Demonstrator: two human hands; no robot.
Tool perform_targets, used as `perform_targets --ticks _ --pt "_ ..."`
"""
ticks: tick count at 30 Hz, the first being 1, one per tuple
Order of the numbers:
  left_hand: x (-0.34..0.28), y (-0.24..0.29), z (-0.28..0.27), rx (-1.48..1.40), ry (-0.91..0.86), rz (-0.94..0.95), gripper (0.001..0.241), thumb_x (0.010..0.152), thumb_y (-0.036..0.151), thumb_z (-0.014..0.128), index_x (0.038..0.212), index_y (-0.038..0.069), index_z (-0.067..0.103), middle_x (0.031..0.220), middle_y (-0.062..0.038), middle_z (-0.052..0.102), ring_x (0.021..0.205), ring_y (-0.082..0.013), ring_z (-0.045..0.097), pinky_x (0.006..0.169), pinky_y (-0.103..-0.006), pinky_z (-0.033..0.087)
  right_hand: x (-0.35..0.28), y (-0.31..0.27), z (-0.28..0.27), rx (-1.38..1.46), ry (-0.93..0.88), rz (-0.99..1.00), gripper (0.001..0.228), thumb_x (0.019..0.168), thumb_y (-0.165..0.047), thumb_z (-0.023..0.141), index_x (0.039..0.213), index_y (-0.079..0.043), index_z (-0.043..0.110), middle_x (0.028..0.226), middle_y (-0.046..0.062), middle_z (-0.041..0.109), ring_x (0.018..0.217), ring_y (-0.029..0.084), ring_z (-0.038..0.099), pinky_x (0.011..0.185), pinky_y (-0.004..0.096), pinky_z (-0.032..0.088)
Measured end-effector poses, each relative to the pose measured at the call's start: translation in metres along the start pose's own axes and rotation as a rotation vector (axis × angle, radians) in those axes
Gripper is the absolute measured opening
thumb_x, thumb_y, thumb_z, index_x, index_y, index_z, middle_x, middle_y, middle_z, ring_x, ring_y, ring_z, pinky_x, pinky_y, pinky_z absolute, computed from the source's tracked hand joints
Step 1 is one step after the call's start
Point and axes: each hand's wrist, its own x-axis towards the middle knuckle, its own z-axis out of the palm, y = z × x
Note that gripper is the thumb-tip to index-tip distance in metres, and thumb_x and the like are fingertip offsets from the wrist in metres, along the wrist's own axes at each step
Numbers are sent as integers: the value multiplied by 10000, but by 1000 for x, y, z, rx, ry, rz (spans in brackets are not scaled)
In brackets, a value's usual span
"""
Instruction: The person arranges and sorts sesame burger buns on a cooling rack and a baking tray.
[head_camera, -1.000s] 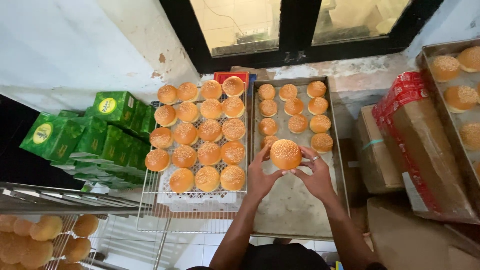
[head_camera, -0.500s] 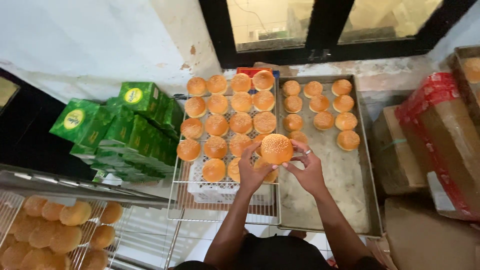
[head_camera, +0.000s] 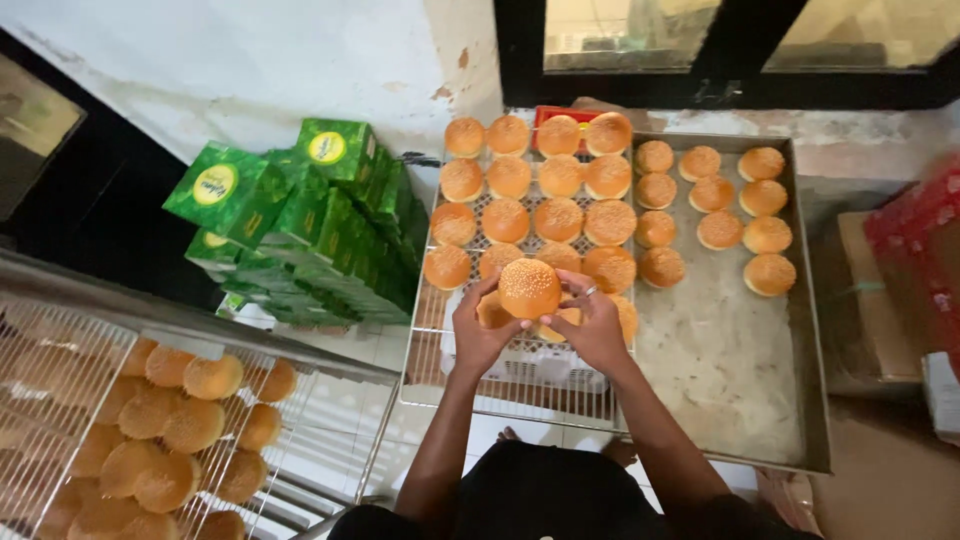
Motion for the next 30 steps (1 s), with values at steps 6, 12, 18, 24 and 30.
perform_targets --ticks 6,12,18,24,30 --pt "-15 -23 -59 106 94 -44 793 642 133 945 1355 19 617 1303 -126 692 1212 -237 664 1060 -379 527 3 0 61 -73 -60 207 737 780 -76 846 1447 -58 534 1262 93 705 1116 192 697 978 352 575" --pt "-28 -36 -103 199 138 -103 791 630 133 964 1335 8 626 1275 -143 714 1204 -242 668 1043 -374 516 13 -1 104 -319 -174 263 777 756 -266 861 1444 -116 533 1299 101 696 1211 226 680 1031 403 555" --pt "-39 -64 -126 266 171 -64 793 656 205 956 1355 39 620 1322 -158 676 1239 -288 630 1076 -420 469 24 -4 130 -855 -226 -9 852 635 -483 901 1365 -146 622 1353 194 588 1396 332 399 1206 517 162" --pt "-42 -88 -135 511 121 -91 863 622 274 944 1395 87 608 1352 -138 652 1304 -297 520 1157 -461 314 33 -15 145 -1055 -378 35 887 672 -618 858 1358 -115 604 1084 82 724 1463 293 402 1239 621 -29" --pt "-40 -115 -133 642 56 -154 888 630 337 967 1388 82 581 1366 -169 602 1353 -319 477 1198 -545 167 29 8 146 -1043 -306 -117 803 716 -531 868 1332 -76 627 1170 131 707 1399 330 435 1196 665 -45"
